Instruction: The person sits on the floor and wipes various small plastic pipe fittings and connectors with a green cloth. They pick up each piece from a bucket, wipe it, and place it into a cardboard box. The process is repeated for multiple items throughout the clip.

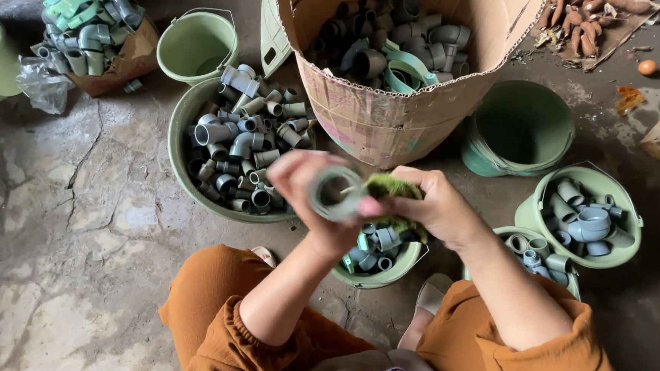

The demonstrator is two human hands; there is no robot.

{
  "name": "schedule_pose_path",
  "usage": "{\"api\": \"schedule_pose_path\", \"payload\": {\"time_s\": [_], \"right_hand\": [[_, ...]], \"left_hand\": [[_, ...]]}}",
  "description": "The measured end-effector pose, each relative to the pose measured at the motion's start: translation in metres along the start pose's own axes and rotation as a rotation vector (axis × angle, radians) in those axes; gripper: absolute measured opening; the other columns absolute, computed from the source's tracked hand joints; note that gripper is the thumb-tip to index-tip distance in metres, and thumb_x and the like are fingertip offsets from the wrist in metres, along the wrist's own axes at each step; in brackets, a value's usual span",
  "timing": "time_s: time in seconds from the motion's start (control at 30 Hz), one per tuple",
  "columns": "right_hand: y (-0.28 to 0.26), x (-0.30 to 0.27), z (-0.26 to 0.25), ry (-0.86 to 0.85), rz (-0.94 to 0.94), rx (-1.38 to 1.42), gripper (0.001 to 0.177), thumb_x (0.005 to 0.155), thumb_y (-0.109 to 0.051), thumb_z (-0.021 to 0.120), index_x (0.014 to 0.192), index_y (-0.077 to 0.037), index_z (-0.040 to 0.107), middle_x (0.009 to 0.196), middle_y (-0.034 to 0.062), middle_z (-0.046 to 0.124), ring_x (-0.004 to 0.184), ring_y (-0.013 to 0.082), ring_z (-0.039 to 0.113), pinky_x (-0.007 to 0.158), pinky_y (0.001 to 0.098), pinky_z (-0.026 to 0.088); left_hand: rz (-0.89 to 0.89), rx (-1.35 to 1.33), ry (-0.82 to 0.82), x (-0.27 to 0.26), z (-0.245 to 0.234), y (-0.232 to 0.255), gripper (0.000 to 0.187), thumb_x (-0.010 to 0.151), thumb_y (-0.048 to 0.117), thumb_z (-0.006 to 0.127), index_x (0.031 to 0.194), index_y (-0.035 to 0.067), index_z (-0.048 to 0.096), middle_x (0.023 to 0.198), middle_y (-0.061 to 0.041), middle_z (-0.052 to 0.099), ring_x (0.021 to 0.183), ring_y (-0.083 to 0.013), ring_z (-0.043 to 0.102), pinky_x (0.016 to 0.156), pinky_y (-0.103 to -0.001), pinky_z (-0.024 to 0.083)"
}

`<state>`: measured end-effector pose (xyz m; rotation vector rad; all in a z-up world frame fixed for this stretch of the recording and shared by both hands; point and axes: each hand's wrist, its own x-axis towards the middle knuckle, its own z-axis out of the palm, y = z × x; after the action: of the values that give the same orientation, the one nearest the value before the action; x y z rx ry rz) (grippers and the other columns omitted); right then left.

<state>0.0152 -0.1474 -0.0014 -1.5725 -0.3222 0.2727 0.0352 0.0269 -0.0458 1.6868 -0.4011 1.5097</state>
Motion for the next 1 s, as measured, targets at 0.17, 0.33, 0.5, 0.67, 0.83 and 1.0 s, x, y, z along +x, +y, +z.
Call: {"api": "schedule_pose_path", "payload": {"time_s": [0.17, 0.33, 0.5, 0.67, 0.83, 1.0], "right_hand": [[0.000, -0.004, -0.030, 0.013, 0.030, -0.304, 0.030, 0.077, -0.028, 0.089, 0.081, -0.002, 0.077, 0.085, 0.0110, 0.068, 0.082, 0.0192, 0.057, 0.073, 0.0347, 0.046], [-0.018, 0.000, -0.056, 0.068, 0.067, -0.349, 0.028, 0.082, -0.028, 0.086, 0.082, -0.001, 0.077, 0.084, 0.0121, 0.064, 0.080, 0.0229, 0.054, 0.072, 0.0380, 0.045], [-0.021, 0.010, -0.083, 0.240, 0.300, -0.416, 0.089, 0.073, -0.048, 0.077, 0.141, 0.004, 0.051, 0.154, 0.0235, 0.046, 0.147, 0.0321, 0.042, 0.121, 0.0468, 0.029], [-0.036, 0.010, -0.085, 0.277, 0.361, -0.454, 0.090, 0.081, -0.046, 0.074, 0.148, 0.004, 0.041, 0.157, 0.0227, 0.042, 0.146, 0.0351, 0.039, 0.120, 0.0497, 0.032], [-0.032, 0.011, -0.089, 0.302, 0.352, -0.456, 0.093, 0.084, -0.049, 0.075, 0.150, 0.005, 0.038, 0.157, 0.0240, 0.040, 0.146, 0.0361, 0.038, 0.118, 0.0505, 0.032], [-0.034, 0.009, -0.089, 0.250, 0.153, -0.291, 0.037, 0.087, -0.033, 0.079, 0.116, -0.010, 0.072, 0.114, 0.0024, 0.077, 0.106, 0.0113, 0.072, 0.096, 0.0284, 0.058]], "left_hand": [[-0.747, 0.041, 0.076, 0.032, 0.002, -0.003, 0.053, 0.088, 0.034, 0.085, 0.122, 0.003, 0.059, 0.110, -0.015, 0.051, 0.103, -0.0295, 0.054, 0.101, -0.046, 0.041], [-0.768, -0.351, 0.048, 0.043, 0.034, -0.008, 0.065, 0.094, 0.007, 0.082, 0.147, 0.010, 0.043, 0.112, -0.007, 0.059, 0.101, -0.0146, 0.060, 0.098, -0.035, 0.051], [-0.299, 0.010, -0.532, 0.049, 0.077, -0.034, 0.048, 0.104, 0.019, 0.069, 0.144, 0.012, 0.044, 0.134, -0.015, 0.052, 0.124, -0.0301, 0.061, 0.103, -0.039, 0.054], [-0.125, 0.294, -0.684, 0.022, 0.094, -0.057, 0.042, 0.106, 0.029, 0.059, 0.143, 0.012, 0.047, 0.128, -0.013, 0.060, 0.120, -0.0284, 0.063, 0.104, -0.043, 0.044], [-0.030, 0.633, -0.962, 0.010, 0.080, -0.041, 0.081, 0.110, 0.075, 0.046, 0.166, 0.019, 0.026, 0.171, -0.014, 0.014, 0.163, -0.0305, 0.020, 0.137, -0.046, 0.022], [-0.053, 0.517, -0.830, -0.046, 0.056, -0.028, 0.078, 0.114, 0.069, 0.034, 0.170, 0.021, 0.007, 0.177, -0.015, -0.001, 0.169, -0.0339, 0.004, 0.144, -0.059, 0.011]]}}
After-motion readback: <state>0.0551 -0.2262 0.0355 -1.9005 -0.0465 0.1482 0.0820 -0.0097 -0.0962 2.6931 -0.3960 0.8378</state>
